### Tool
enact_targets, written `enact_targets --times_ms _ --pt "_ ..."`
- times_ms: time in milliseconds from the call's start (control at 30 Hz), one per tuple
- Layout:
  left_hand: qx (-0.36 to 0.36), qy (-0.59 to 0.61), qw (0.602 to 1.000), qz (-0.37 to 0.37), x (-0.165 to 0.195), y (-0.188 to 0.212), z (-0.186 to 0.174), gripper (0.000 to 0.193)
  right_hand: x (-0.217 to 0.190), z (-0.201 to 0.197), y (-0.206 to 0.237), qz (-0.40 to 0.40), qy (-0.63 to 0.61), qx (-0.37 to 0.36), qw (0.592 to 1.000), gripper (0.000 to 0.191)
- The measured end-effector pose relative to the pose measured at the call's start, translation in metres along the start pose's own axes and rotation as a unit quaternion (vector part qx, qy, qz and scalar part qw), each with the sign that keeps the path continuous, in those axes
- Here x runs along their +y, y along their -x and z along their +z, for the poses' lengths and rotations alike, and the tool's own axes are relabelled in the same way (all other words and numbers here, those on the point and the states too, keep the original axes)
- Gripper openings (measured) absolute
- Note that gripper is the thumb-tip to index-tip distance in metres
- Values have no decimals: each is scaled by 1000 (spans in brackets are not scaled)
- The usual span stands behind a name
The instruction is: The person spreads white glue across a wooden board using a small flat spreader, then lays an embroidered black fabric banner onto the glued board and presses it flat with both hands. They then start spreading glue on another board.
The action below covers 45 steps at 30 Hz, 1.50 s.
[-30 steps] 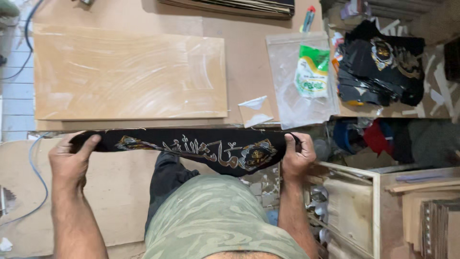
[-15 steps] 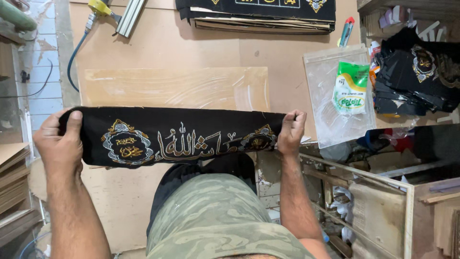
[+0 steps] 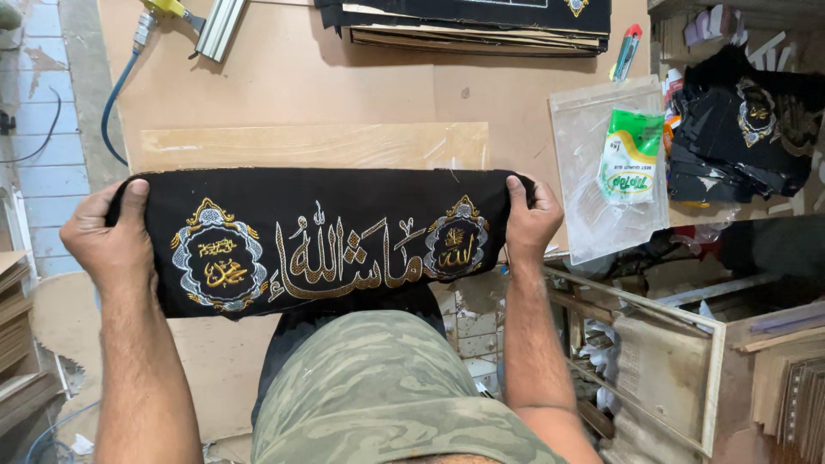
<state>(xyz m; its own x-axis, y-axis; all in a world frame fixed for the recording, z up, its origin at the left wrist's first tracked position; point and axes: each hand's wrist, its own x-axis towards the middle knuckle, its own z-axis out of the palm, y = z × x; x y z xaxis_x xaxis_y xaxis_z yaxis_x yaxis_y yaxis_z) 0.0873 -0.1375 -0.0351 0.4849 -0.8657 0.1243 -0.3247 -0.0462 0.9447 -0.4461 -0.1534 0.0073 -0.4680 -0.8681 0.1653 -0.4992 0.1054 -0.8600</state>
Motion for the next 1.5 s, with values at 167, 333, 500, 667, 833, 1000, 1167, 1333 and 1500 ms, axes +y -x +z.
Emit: enact_targets --times_ms 167,333,500,667,833,1000,1167,1333,1500 --pt "0 -40 998 43 -22 -30 14 13 23 33 -42 8 1 -20 1000 16" --pt "-14 -82 996 27 -26 -52 25 17 48 69 -66 -48 43 -20 998 16" --pt "-29 -85 995 41 -26 -61 29 20 59 79 -69 -47 35 -10 998 17" --pt "-24 -82 996 37 -27 -65 30 22 60 83 -75 -54 2 -11 998 16" --pt "-21 -65 997 38 -26 -65 30 21 60 85 -73 -75 17 -1 997 17" --pt "-21 -47 997 55 -28 -65 29 18 58 88 -70 -108 47 31 993 16" --pt "-19 -38 999 23 -30 -67 30 17 56 90 -74 -114 56 14 992 15" --pt "-24 -77 997 7 -29 -71 27 20 54 90 -78 -95 74 11 993 18" --pt "-34 -103 994 -33 -31 -78 25 18 55 94 -83 -99 69 11 993 18"
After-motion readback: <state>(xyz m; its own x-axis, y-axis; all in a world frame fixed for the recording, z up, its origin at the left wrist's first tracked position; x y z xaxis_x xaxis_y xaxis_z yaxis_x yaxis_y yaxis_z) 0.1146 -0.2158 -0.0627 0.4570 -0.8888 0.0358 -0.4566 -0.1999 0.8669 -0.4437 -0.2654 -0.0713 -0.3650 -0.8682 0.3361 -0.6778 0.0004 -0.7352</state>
